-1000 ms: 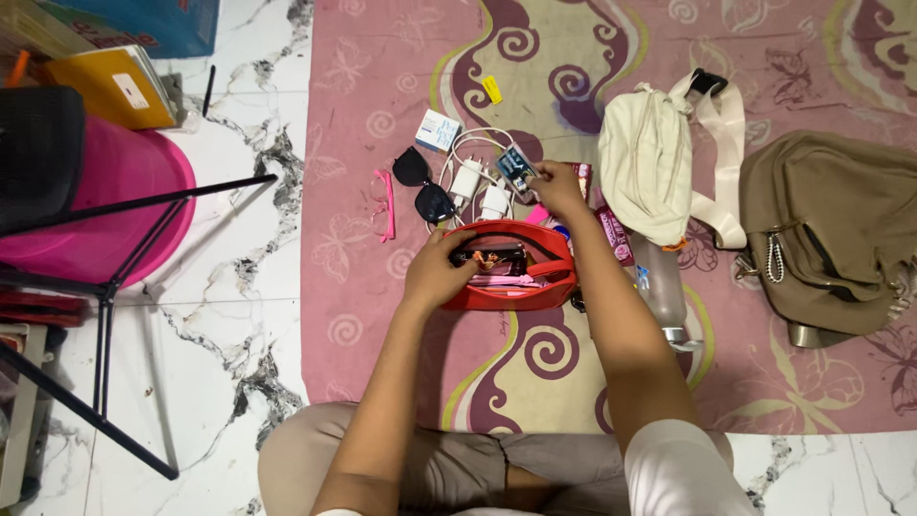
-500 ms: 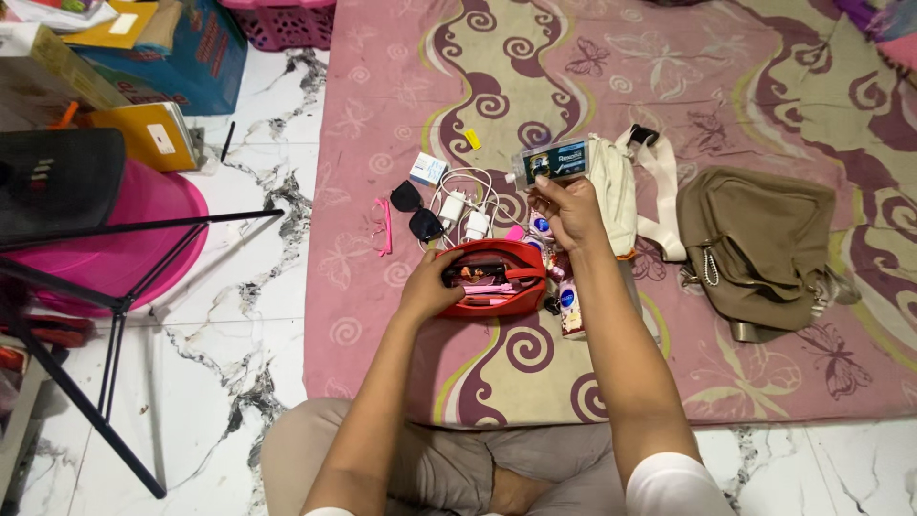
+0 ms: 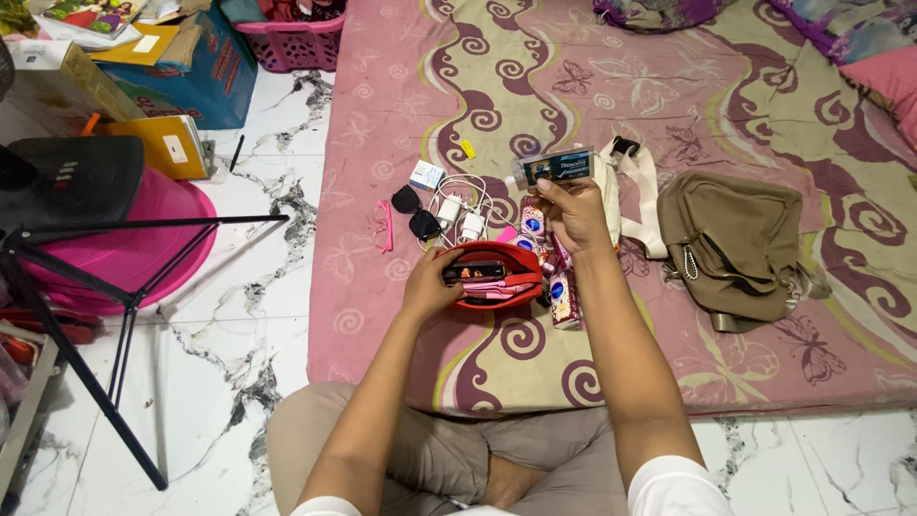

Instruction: The person sits on the floor and packs various small items into a red cosmetic bag. They place sunglasses, a hair clip, a toothbrush, a small box, a charger, and other personal items into the bag one by one, then zip it closed.

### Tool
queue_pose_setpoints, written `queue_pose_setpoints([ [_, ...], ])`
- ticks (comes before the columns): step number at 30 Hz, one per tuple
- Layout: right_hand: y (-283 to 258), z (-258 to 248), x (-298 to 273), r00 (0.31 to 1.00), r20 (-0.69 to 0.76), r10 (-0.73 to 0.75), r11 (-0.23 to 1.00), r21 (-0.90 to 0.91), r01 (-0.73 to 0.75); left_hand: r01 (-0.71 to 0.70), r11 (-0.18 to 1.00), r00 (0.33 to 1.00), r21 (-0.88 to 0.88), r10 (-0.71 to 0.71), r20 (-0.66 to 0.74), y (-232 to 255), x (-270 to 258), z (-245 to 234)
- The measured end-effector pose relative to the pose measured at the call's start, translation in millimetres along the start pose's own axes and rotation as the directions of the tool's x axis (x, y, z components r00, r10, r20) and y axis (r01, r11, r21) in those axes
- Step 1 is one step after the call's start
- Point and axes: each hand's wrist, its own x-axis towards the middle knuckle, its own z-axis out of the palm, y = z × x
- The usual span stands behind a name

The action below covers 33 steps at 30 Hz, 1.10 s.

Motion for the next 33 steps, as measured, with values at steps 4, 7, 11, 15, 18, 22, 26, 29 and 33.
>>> queue_pose_setpoints([
  [4, 9.2, -9.2, -2.4, 0.998, -0.064, 0.018, 0.998, -0.051, -0.021, -0.017, 0.999, 1.000, 0.040, 0.018, -0.021, -0.8, 0.0, 1.8],
  [7, 21.7, -20.8, -2.0, 0.997, -0.071, 0.015, 0.988, -0.154, -0.026, 0.005, 0.999, 1.000, 0.050, -0.005, -0.012, -1.9, 1.5, 2.7],
  [11, 42.7, -36.0, -4.8, 0.998, 0.049, 0.027, 0.810, -0.586, 0.007, 0.022, 0.999, 1.000, 0.046, -0.022, 0.007, -5.4, 3.7, 3.6],
  [15, 63.8, -37.4, -17.8, 0.983, 0.145, 0.116, 0.646, -0.762, 0.036, -0.015, 0.999, 1.000, 0.037, 0.014, 0.026, -9.5, 6.8, 4.4],
  [18, 70.2, -30.5, -25.3, 0.963, 0.172, 0.209, 0.487, -0.872, 0.050, -0.008, 1.000, 0.998, 0.018, 0.007, 0.068, -10.8, 9.7, 3.6],
  [22, 70.7, -23.7, -32.8, 0.930, 0.228, 0.287, 0.234, -0.958, 0.163, 0.025, 1.000, 0.995, 0.000, -0.025, 0.097, -9.7, 10.6, 2.2],
  [26, 80.8, -18.9, -38.5, 0.905, 0.255, 0.340, 0.155, -0.965, 0.213, 0.020, 1.000, 0.994, 0.004, -0.021, 0.104, -9.8, 12.8, 2.3],
  [29, 92.7, -17.1, -40.6, 0.882, 0.260, 0.393, 0.121, -0.965, 0.231, 0.028, 1.000, 0.993, 0.013, -0.029, 0.112, -11.7, 15.0, 2.6],
  [33, 105.9, -18.9, -43.1, 0.864, 0.223, 0.450, 0.095, -0.975, 0.202, 0.047, 0.998, 0.991, 0.039, -0.052, 0.120, -16.5, 17.2, 4.3],
])
